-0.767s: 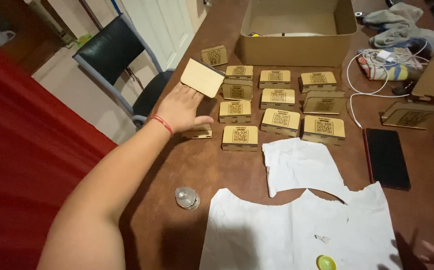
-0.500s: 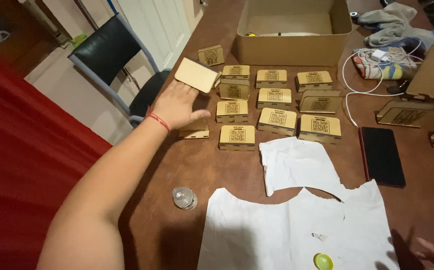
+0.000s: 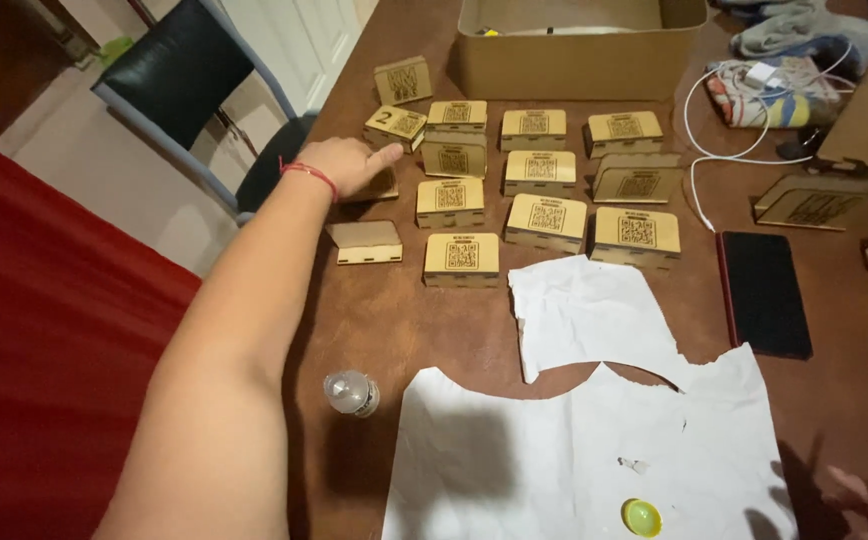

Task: Applying glue to the edges of laser-cut wooden box components using a paintbrush for assembly.

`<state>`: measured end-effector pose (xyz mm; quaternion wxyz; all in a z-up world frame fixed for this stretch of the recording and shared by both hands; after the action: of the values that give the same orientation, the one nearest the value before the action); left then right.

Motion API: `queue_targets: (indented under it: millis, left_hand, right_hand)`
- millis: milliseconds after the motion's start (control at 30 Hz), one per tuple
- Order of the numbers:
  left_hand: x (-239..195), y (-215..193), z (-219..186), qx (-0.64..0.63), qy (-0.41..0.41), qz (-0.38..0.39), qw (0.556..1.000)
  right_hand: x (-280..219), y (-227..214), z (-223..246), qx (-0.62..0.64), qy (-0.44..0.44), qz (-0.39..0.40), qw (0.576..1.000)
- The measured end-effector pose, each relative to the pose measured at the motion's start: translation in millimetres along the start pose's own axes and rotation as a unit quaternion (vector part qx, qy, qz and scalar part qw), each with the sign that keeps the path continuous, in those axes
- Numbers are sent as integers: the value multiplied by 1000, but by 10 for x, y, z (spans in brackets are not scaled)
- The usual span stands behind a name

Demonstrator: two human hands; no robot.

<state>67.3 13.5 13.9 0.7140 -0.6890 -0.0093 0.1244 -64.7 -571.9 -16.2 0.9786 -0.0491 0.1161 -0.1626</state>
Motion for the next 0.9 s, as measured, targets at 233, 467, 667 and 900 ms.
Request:
queue_targets:
  millis: [233,467,667,900]
  left_hand:
    - [-207,-272,-173,5,40,14,999]
    - [-606,-463,-249,-50,73,-36,995]
    - [-943,-645,-903,-73,101,-4,992]
    - [-670,-242,-1436,-95,144,146,974]
  right_hand:
    - [-369,67,-795,-44,-238,22,970]
    - [-597,-56,-487,-90,-348,17,933]
    - [-403,-111,-670,0,-411,39,911]
    - [-341,-286,-715,-18,-408,75,910]
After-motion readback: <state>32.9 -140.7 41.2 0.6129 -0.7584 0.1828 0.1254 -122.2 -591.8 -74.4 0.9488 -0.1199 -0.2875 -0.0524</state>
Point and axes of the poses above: each hand's wrist, its own x-axis towards the middle knuckle, its own y-axis out of the palm, z = x × y, the point moved 1 cm from there along x, towards the middle knuckle, and after that the axes turned 4 degrees about y, right-handed, at the moved point
